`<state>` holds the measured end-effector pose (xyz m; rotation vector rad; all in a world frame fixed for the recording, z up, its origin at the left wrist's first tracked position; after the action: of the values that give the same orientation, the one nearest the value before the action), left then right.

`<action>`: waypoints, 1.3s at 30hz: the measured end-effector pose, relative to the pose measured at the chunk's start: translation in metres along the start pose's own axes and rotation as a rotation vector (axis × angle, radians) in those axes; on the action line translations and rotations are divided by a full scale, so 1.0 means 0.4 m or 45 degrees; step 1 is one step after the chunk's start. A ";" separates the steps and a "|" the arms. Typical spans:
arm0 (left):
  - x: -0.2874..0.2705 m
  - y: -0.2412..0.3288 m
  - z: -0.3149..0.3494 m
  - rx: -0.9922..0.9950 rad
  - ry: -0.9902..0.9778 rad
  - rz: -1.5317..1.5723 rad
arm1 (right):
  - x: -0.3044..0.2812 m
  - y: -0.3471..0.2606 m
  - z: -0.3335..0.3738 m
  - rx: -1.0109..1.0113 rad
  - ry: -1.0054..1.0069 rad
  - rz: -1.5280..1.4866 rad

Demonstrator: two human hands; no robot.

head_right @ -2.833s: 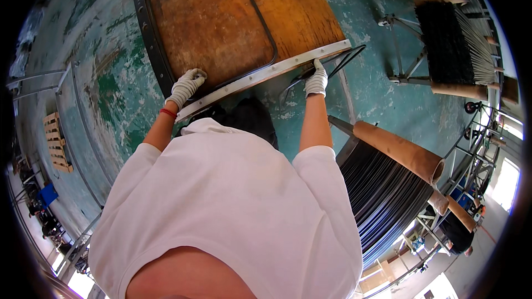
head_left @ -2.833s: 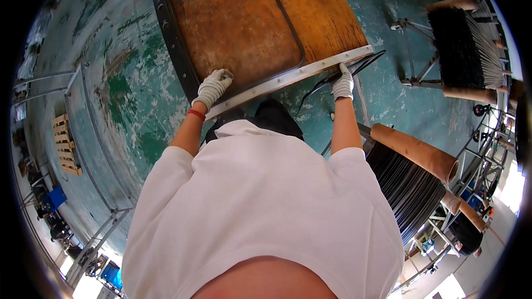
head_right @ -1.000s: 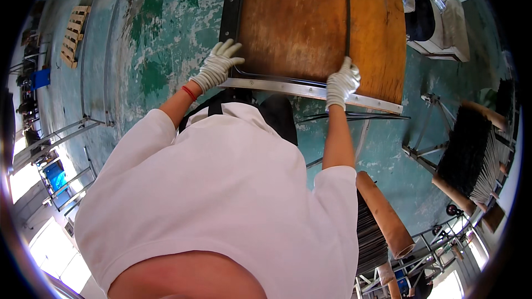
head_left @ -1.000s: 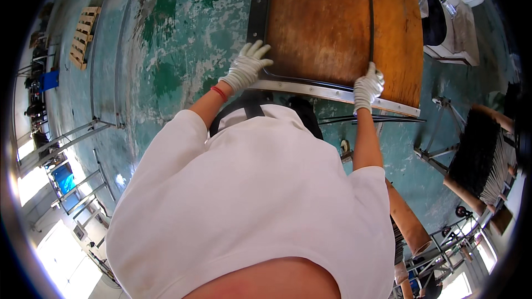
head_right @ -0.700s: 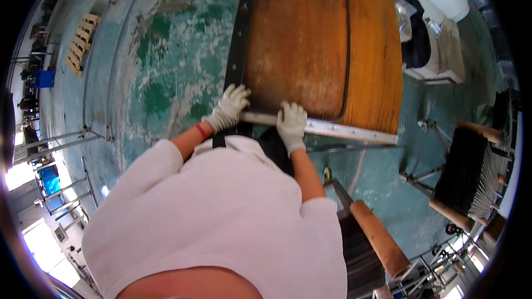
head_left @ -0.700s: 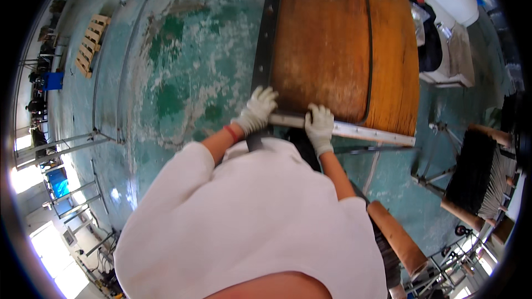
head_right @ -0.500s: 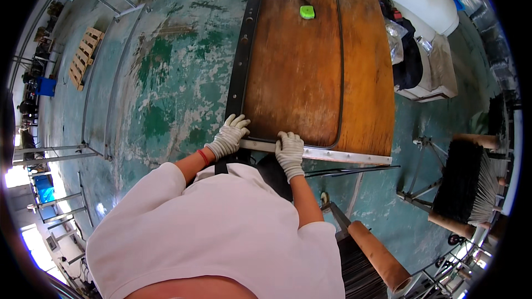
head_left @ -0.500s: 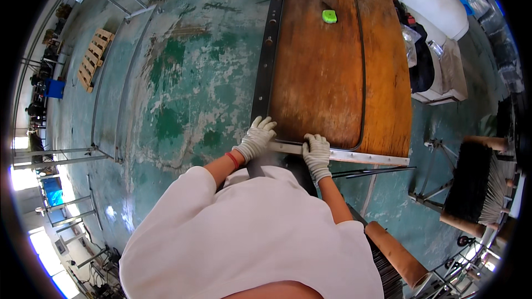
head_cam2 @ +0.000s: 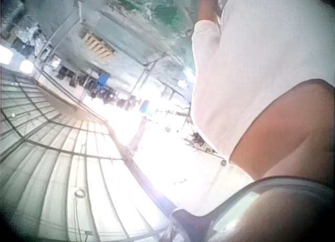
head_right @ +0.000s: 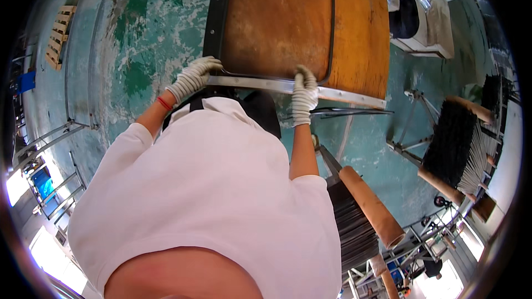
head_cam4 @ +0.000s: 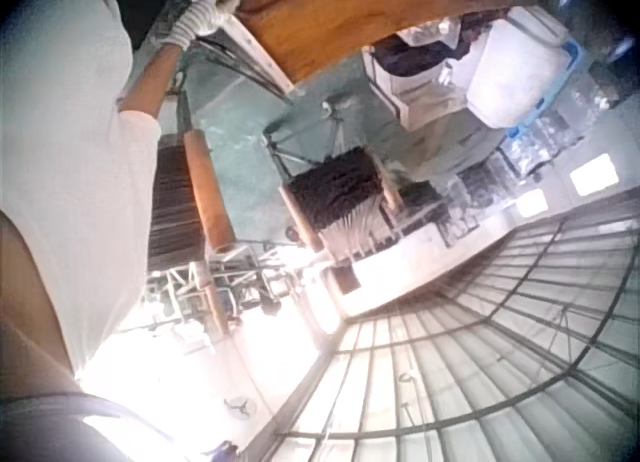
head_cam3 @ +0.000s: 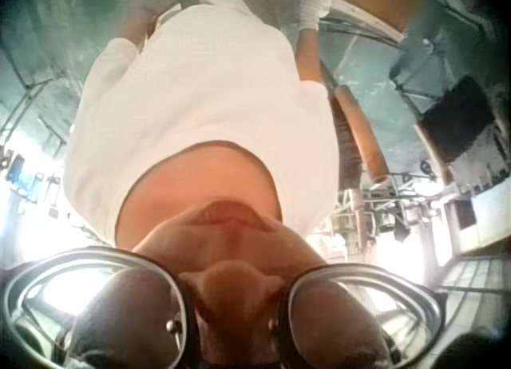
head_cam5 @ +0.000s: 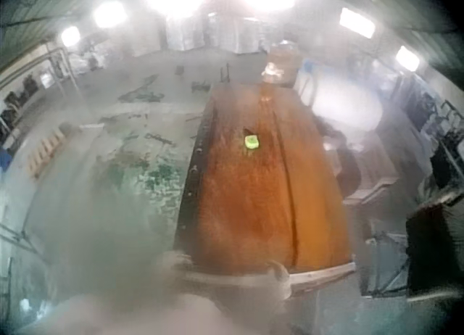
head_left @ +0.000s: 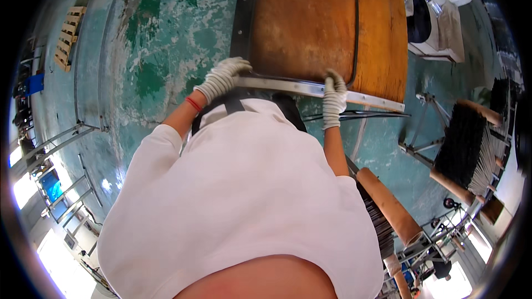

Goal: The person selects a long, thin metal rod from a large stack of similar rods. They then place the rod onto a wooden workbench and bend it into a U-shape using a metal jig as a guide. The person repeats this bending process for multiple rods, handling them one at a time.

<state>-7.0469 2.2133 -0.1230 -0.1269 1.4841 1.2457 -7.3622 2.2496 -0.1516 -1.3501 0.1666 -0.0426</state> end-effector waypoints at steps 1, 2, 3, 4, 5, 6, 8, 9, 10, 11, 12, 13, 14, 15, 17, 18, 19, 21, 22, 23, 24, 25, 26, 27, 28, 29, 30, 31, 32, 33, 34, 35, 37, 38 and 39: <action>-0.011 -0.010 -0.006 -0.035 0.007 0.041 | -0.047 -0.010 0.005 0.011 0.112 0.011; -0.010 -0.024 -0.004 -0.137 -0.030 0.081 | -0.091 -0.003 0.017 0.035 0.186 -0.037; -0.011 -0.024 -0.012 -0.131 -0.041 0.112 | -0.127 0.001 0.025 0.050 0.255 -0.089; -0.011 -0.030 -0.023 -0.127 -0.051 0.143 | -0.155 0.001 0.032 0.051 0.322 -0.097; -0.011 -0.033 -0.032 -0.123 -0.061 0.175 | -0.183 0.015 0.038 0.057 0.371 -0.121; -0.018 -0.017 -0.046 -0.086 -0.066 0.163 | -0.198 0.019 0.042 0.078 0.400 -0.170; -0.035 0.009 -0.072 -0.045 -0.078 0.199 | -0.223 0.022 0.051 0.088 0.450 -0.207; -0.043 0.016 -0.082 -0.031 -0.083 0.211 | -0.229 0.021 0.054 0.076 0.468 -0.201; -0.044 0.011 -0.096 -0.048 -0.104 0.227 | -0.234 0.019 0.056 0.064 0.484 -0.195; -0.045 0.002 -0.112 -0.067 -0.123 0.244 | -0.239 0.019 0.060 0.059 0.495 -0.214; -0.052 0.007 -0.124 -0.082 -0.150 0.256 | -0.242 0.019 0.068 0.056 0.512 -0.239; -0.052 0.005 -0.126 -0.151 -0.201 0.284 | -0.245 0.023 0.072 0.053 0.528 -0.262; -0.057 0.004 -0.126 -0.222 -0.252 0.311 | -0.247 0.046 0.070 0.056 0.526 -0.273; -0.055 0.006 -0.125 -0.291 -0.297 0.343 | -0.230 0.040 0.064 0.059 0.478 -0.237; 0.005 0.001 -0.140 -0.195 -0.439 0.313 | -0.180 0.035 0.055 0.063 0.378 -0.165; 0.031 0.005 -0.143 -0.149 -0.508 0.305 | -0.143 0.027 0.042 0.049 0.288 -0.129; 0.046 0.024 -0.147 -0.162 -0.551 0.302 | -0.098 0.004 0.038 0.056 0.200 -0.002; 0.079 0.071 -0.151 -0.187 -0.634 0.293 | -0.006 -0.011 0.030 -0.016 -0.027 0.093; 0.106 0.063 -0.157 -0.181 -0.649 0.313 | 0.023 -0.012 0.022 0.034 -0.108 0.296; 0.119 0.057 -0.159 -0.178 -0.636 0.291 | 0.050 -0.012 0.014 0.085 -0.188 0.499; 0.128 0.054 -0.159 -0.179 -0.621 0.270 | 0.074 -0.021 0.010 0.042 -0.236 0.537; 0.134 0.049 -0.159 -0.179 -0.606 0.249 | 0.093 -0.028 0.007 -0.002 -0.266 0.569; 0.138 0.043 -0.159 -0.169 -0.588 0.311 | 0.110 -0.034 0.005 -0.045 -0.295 0.601; 0.137 0.038 -0.157 -0.162 -0.571 0.373 | 0.123 -0.036 0.002 -0.089 -0.328 0.632; 0.136 0.034 -0.157 -0.155 -0.553 0.436 | 0.128 -0.030 0.000 -0.090 -0.331 0.635; 0.138 0.030 -0.160 -0.151 -0.559 0.445 | 0.121 -0.026 0.001 -0.077 -0.313 0.652; 0.137 0.028 -0.163 -0.153 -0.561 0.455 | 0.117 -0.025 0.001 -0.065 -0.301 0.668; 0.136 0.028 -0.164 -0.155 -0.562 0.466 | 0.112 -0.025 0.003 -0.054 -0.289 0.686; 0.147 0.024 -0.158 -0.176 -0.588 0.451 | 0.107 -0.017 0.007 -0.018 -0.280 0.666; 0.161 0.017 -0.159 -0.192 -0.610 0.432 | 0.101 -0.005 0.008 0.012 -0.267 0.646; 0.151 0.022 -0.168 -0.205 -0.632 0.388 | 0.089 0.010 0.003 0.028 -0.239 0.612; 0.148 0.027 -0.168 -0.261 -0.625 0.373 | 0.080 0.025 0.003 -0.012 -0.244 0.556; 0.133 0.043 -0.172 -0.185 -0.643 0.409 | 0.078 0.038 0.001 -0.008 -0.228 0.536; 0.130 0.047 -0.164 -0.211 -0.613 0.413 | 0.078 0.034 0.018 -0.027 -0.212 0.604; 0.125 0.046 -0.164 -0.124 -0.548 0.310 | 0.079 0.016 0.026 -0.067 -0.191 0.675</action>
<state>-7.1199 2.2001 -0.1633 0.2519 1.0865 1.4352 -7.3301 2.2573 -0.1588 -1.3190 0.3954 0.5097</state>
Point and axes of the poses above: each hand's wrist, its own z-axis away from the middle knuckle, its own x-axis out of the palm, y = z × x, the point moved 9 cm from there along -z, towards the middle knuckle, and after that the axes turned 15 degrees about -y, right-handed, at the moved point
